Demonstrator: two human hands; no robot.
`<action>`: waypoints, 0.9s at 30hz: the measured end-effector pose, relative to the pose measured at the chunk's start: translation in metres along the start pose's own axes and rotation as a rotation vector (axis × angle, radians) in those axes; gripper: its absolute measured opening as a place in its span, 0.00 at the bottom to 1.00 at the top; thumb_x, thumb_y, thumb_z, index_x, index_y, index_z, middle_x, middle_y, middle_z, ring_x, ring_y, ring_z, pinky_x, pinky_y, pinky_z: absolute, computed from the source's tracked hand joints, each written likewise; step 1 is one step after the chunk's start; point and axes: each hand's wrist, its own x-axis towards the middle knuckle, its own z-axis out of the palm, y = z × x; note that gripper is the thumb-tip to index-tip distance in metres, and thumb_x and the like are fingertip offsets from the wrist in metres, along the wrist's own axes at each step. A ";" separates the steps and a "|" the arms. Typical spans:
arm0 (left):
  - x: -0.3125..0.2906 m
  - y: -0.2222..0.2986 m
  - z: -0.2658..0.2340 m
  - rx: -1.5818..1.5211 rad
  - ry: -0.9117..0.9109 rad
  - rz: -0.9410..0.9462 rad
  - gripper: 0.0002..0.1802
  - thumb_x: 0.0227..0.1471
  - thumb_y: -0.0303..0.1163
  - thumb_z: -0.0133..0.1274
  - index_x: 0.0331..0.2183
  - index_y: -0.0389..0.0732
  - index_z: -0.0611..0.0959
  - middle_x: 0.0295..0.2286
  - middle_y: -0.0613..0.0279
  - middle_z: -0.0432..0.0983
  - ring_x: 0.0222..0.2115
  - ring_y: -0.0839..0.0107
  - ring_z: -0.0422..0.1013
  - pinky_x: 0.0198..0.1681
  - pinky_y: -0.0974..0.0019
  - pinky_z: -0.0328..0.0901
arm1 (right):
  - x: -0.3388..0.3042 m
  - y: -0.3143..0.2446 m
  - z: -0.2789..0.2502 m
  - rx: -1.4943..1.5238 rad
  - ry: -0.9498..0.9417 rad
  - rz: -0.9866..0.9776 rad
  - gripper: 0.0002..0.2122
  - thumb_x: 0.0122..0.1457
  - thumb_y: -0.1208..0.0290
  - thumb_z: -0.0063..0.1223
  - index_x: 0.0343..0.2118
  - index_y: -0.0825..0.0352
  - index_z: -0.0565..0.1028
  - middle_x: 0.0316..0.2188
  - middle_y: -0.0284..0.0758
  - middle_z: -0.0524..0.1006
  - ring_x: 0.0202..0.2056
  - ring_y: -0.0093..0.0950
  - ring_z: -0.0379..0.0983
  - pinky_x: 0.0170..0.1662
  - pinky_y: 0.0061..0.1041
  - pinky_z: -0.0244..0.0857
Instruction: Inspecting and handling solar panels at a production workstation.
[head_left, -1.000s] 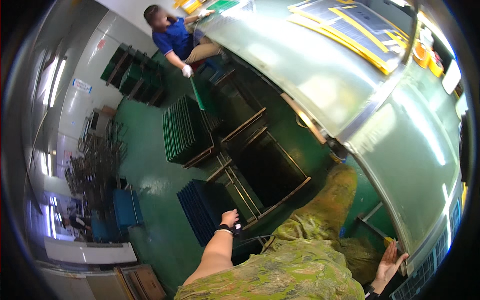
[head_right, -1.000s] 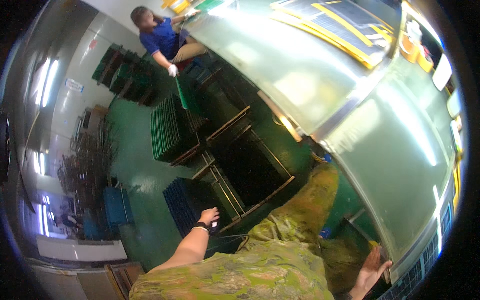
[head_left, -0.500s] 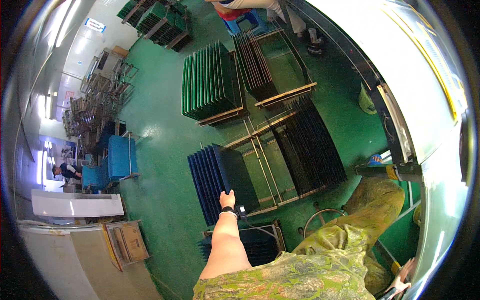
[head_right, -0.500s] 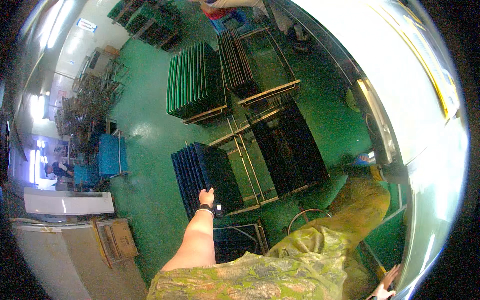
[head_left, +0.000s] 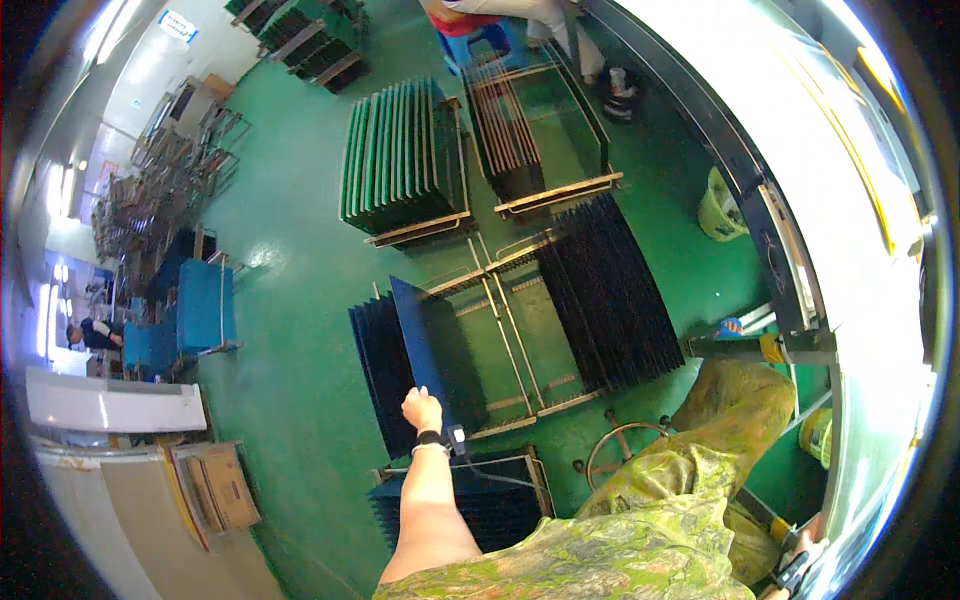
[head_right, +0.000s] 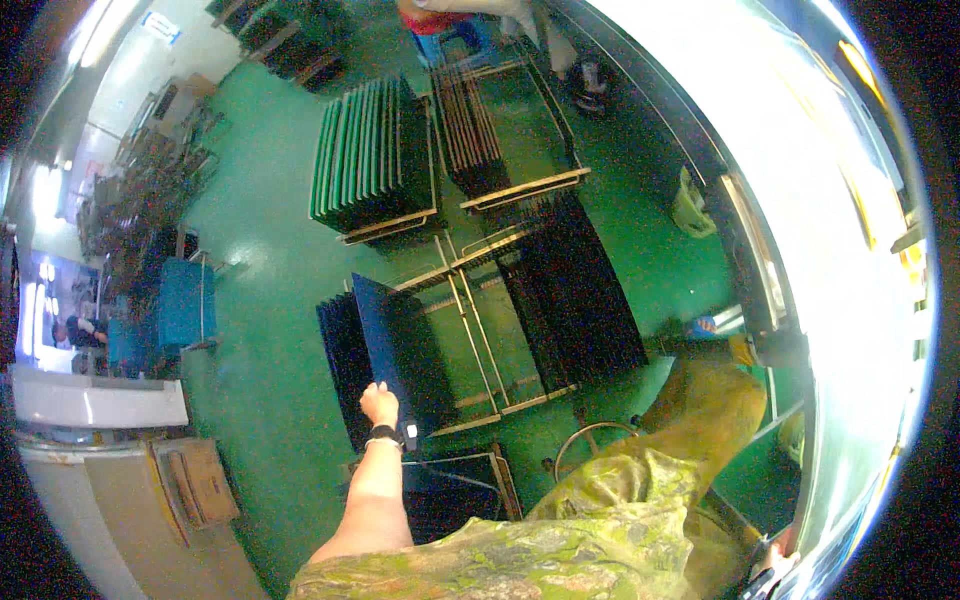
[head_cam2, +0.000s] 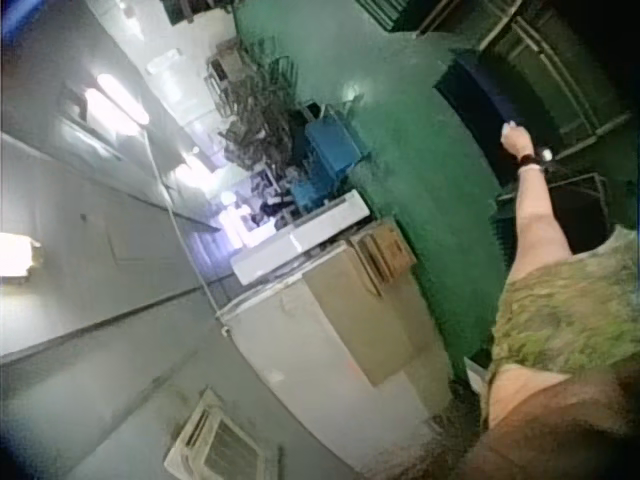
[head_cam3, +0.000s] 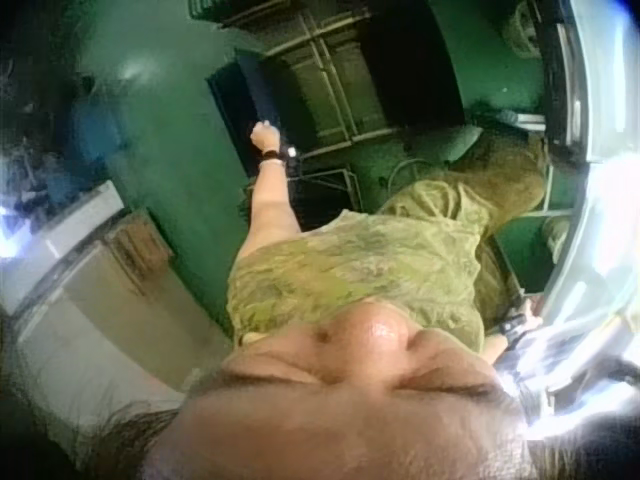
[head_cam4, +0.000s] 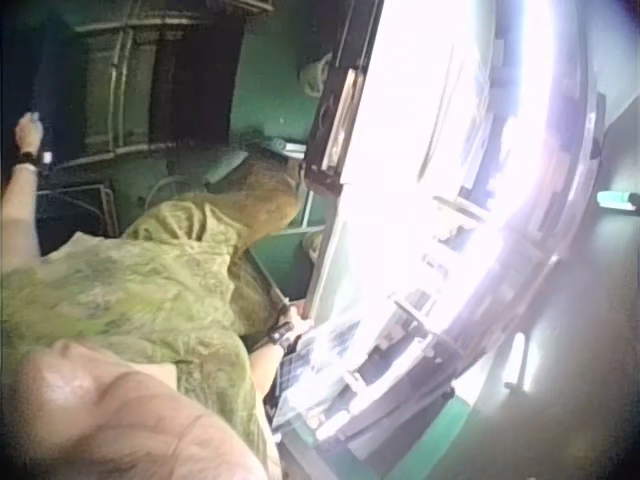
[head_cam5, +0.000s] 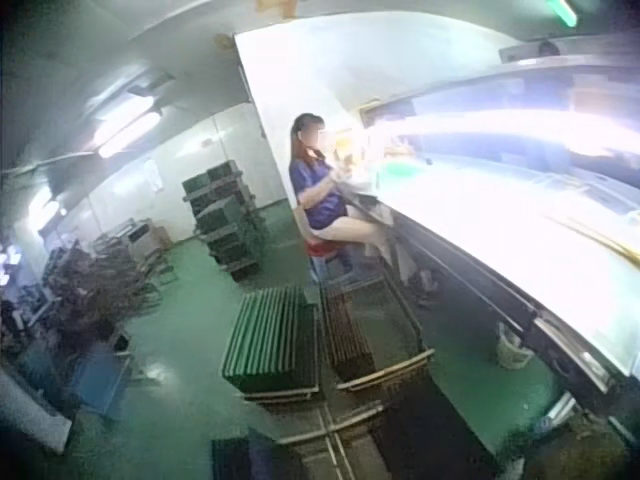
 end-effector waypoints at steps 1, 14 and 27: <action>-0.001 0.002 -0.027 -0.032 0.068 -0.011 0.12 0.48 0.34 0.52 0.22 0.35 0.77 0.23 0.43 0.74 0.27 0.44 0.71 0.32 0.48 0.64 | 0.000 0.000 0.000 -0.004 -0.004 0.032 0.34 0.53 0.49 0.49 0.56 0.69 0.58 0.53 0.45 0.62 0.52 0.36 0.58 0.56 0.33 0.53; -0.030 0.078 -0.283 -0.883 0.284 0.140 0.19 0.53 0.35 0.51 0.19 0.33 0.68 0.13 0.68 0.60 0.18 0.79 0.52 0.20 0.65 0.50 | 0.013 0.005 -0.006 0.054 -0.271 0.503 0.30 0.52 0.53 0.55 0.53 0.67 0.65 0.47 0.45 0.71 0.46 0.37 0.69 0.50 0.34 0.64; -0.183 0.405 -0.220 -1.730 -1.044 0.372 0.11 0.57 0.35 0.47 0.37 0.36 0.76 0.35 0.64 0.74 0.38 0.71 0.69 0.43 0.66 0.64 | -0.117 0.072 0.118 -0.759 -0.936 0.338 0.21 0.64 0.64 0.41 0.54 0.74 0.59 0.49 0.39 0.71 0.49 0.28 0.67 0.50 0.26 0.62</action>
